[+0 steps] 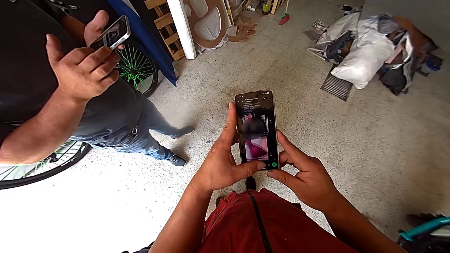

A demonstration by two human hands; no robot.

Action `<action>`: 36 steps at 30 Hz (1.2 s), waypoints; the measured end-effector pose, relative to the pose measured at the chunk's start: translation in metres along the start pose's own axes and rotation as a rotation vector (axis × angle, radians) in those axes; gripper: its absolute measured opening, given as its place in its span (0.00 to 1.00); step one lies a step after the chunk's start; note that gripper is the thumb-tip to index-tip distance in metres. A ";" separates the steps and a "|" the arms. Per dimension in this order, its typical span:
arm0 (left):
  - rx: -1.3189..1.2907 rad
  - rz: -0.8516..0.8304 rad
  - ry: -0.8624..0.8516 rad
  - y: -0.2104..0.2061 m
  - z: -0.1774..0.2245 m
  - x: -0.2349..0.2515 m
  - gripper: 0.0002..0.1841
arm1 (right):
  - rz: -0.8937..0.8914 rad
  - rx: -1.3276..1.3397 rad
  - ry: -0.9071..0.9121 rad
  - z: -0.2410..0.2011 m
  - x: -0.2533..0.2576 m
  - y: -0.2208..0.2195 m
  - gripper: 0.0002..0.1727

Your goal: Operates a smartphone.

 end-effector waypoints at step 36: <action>-0.025 0.132 -0.032 -0.004 0.005 0.004 0.51 | 0.024 0.019 0.024 0.002 0.000 0.003 0.49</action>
Point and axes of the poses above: each hand's wrist, its own x-axis towards the middle knuckle, its own y-axis out of the back of the hand, z = x × y, the point moved 8 cm from there along x, towards the middle knuckle, and after that the axes turned 4 degrees about y, right-handed, at the moved point
